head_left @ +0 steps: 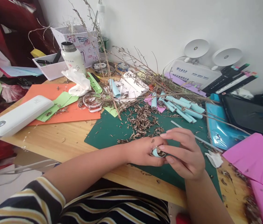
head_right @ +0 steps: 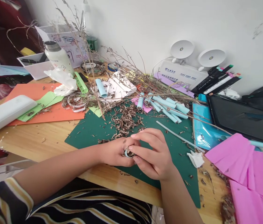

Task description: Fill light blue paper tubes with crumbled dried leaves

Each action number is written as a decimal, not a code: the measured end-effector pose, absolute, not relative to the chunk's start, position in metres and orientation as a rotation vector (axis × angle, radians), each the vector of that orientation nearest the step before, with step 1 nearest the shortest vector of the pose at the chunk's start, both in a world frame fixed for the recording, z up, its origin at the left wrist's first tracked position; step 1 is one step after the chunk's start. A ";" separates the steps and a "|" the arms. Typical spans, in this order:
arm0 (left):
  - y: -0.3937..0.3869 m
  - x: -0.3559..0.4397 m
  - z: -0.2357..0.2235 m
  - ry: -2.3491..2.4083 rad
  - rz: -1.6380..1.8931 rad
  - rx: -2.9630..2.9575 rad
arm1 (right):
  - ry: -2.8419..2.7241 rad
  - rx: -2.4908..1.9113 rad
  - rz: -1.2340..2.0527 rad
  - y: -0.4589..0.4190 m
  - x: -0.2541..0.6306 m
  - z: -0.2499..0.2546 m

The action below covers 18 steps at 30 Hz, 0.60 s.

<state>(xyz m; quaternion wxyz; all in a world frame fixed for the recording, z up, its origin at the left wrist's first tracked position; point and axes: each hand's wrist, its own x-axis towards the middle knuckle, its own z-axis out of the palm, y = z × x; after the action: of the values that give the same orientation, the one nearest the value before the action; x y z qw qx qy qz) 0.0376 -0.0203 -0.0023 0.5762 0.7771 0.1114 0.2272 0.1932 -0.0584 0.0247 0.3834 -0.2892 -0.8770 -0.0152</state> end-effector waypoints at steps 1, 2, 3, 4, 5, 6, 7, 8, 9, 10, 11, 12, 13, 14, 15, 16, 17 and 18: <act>-0.020 0.038 -0.002 0.254 0.539 1.824 | -2.244 -0.737 -0.056 -0.058 0.193 0.025; -0.020 0.038 -0.001 0.235 0.551 1.832 | -2.256 -0.740 -0.070 -0.058 0.194 0.025; -0.020 0.038 -0.001 0.210 0.569 1.841 | -2.272 -0.745 -0.076 -0.059 0.194 0.025; -0.020 0.038 0.000 0.181 0.586 1.850 | -2.291 -0.752 -0.076 -0.059 0.194 0.025; -0.019 0.038 0.000 0.155 0.602 1.855 | -2.308 -0.762 -0.067 -0.059 0.194 0.026; -0.019 0.038 0.000 0.139 0.615 1.858 | -2.321 -0.769 -0.055 -0.060 0.194 0.026; -0.019 0.038 -0.001 0.135 0.622 1.859 | -2.331 -0.777 -0.041 -0.060 0.194 0.026; -0.019 0.038 -0.001 0.141 0.621 1.859 | -2.337 -0.784 -0.033 -0.061 0.193 0.026; -0.019 0.039 -0.003 0.148 0.617 1.858 | -2.338 -0.796 -0.033 -0.061 0.193 0.026; -0.019 0.039 -0.004 0.152 0.614 1.857 | -2.340 -0.816 -0.041 -0.062 0.191 0.026; -0.019 0.039 -0.006 0.148 0.620 1.856 | -2.350 -0.847 -0.056 -0.064 0.190 0.027; -0.018 0.039 -0.008 0.130 0.629 1.853 | -2.372 -0.887 -0.073 -0.065 0.188 0.028; -0.018 0.039 -0.010 0.108 0.638 1.846 | -2.403 -0.933 -0.092 -0.066 0.186 0.029; -0.018 0.039 -0.011 0.096 0.644 1.836 | -2.440 -0.979 -0.108 -0.068 0.184 0.031; -0.018 0.039 -0.013 0.102 0.639 1.822 | -2.480 -1.021 -0.114 -0.069 0.182 0.033; -0.018 0.039 -0.013 0.125 0.620 1.806 | -2.517 -1.054 -0.110 -0.070 0.180 0.035; -0.018 0.039 -0.013 0.163 0.593 1.789 | -2.548 -1.083 -0.098 -0.071 0.180 0.038; -0.018 0.039 -0.013 0.205 0.566 1.773 | -2.573 -1.111 -0.086 -0.071 0.179 0.042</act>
<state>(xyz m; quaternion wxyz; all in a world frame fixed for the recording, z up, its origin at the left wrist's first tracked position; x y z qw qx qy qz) 0.0385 -0.0181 -0.0128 0.5929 0.7625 0.0883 0.2435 0.1794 -0.0714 0.0422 0.1681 -0.3906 -0.9046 -0.0302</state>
